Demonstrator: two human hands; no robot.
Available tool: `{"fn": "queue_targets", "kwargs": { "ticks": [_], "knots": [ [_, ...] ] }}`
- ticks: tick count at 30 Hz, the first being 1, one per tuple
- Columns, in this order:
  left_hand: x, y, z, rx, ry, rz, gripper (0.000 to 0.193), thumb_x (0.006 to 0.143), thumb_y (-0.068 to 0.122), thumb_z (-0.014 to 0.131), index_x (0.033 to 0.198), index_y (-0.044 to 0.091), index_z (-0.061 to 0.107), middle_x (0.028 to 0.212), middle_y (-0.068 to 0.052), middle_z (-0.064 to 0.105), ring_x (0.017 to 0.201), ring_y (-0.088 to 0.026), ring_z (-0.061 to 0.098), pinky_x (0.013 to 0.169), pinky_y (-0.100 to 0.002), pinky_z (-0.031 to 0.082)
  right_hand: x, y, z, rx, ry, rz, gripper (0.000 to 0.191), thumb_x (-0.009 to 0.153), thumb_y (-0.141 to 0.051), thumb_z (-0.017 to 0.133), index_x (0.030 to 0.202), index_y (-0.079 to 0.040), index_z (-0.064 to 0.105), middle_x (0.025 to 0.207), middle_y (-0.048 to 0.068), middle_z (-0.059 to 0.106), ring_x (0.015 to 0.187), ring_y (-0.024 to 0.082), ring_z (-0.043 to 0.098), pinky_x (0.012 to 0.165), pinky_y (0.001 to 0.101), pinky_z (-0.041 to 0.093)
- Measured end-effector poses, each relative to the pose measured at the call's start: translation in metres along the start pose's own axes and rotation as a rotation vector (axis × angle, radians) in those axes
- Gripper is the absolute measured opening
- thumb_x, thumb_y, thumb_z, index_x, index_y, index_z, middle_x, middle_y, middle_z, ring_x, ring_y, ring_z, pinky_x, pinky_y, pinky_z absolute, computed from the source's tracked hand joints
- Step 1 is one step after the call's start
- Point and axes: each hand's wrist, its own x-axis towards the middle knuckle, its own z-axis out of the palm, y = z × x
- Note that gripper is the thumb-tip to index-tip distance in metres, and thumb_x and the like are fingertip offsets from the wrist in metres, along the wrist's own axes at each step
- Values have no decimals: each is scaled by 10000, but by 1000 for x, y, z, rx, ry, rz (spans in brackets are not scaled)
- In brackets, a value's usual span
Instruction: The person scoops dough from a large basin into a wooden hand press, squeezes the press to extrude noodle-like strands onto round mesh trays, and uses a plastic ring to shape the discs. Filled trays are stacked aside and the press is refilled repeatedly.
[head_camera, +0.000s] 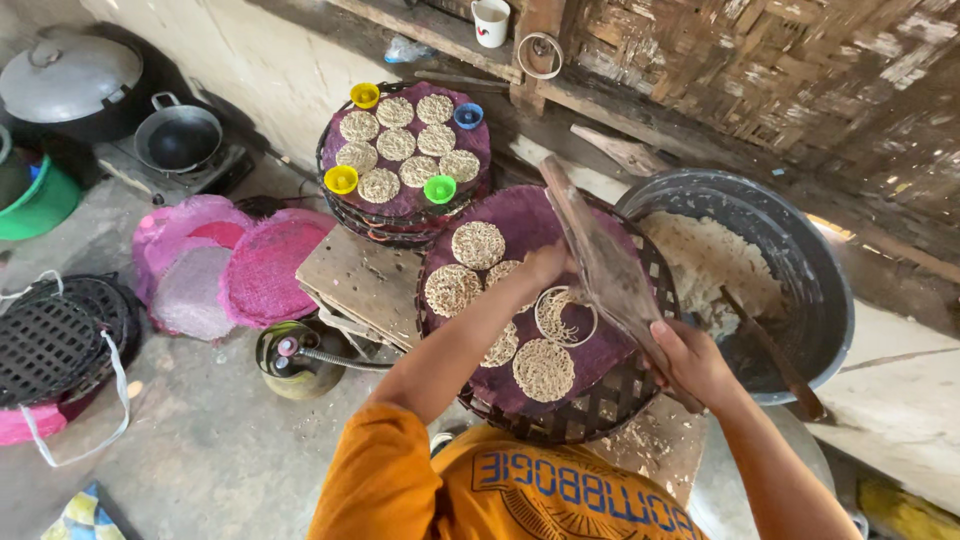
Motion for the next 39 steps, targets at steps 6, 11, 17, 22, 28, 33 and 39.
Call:
{"fn": "queue_targets", "kwargs": {
  "ticks": [6,11,17,22,28,33,39],
  "knots": [
    [-8,-27,19,338,-30,-48,595,1126,478,220,1463,118,553,1201,-133,714,1210,-322,611,1164,-509,343,-4,9,-6,-8,3,-45,578,1042,-491,436,797,-9,638,577,82,588,479,162,553,476,318,446],
    [-37,-22,20,626,-140,160,593,1044,470,209,1451,177,526,972,-99,773,1040,-323,731,1191,-486,336,-8,18,-8,47,80,-70,562,1042,-476,455,835,11,644,659,83,624,516,167,575,503,325,478],
    [-80,1,12,540,7,161,494,1053,534,471,1119,140,762,1004,-103,696,1178,-348,563,1102,-461,452,-23,25,-16,158,191,-59,450,1047,-386,452,942,5,648,729,93,643,534,181,556,508,339,467],
    [-76,24,18,730,452,840,599,595,382,770,1070,21,727,1017,-185,688,1048,-339,602,993,-496,440,-32,24,11,283,102,-78,560,1095,-409,410,881,44,660,678,118,638,533,206,589,528,355,473],
    [-70,36,39,790,379,850,344,750,360,771,834,41,673,660,-116,659,583,-282,667,712,-434,570,-34,-54,3,-564,455,-475,564,1063,-469,455,1113,42,691,843,195,645,833,405,654,768,484,499],
    [-94,55,71,825,9,831,227,764,301,736,827,84,712,740,-129,693,648,-308,694,668,-440,579,-66,-147,19,-945,755,-756,480,962,-305,710,1287,30,601,1070,227,629,945,433,629,879,504,489],
    [-129,64,39,1034,-351,757,258,751,367,738,826,120,740,781,-118,714,765,-335,713,734,-467,564,-124,-169,29,-588,369,-212,689,758,-269,810,1317,-34,483,929,32,737,828,166,763,787,369,609]
  ]
}}
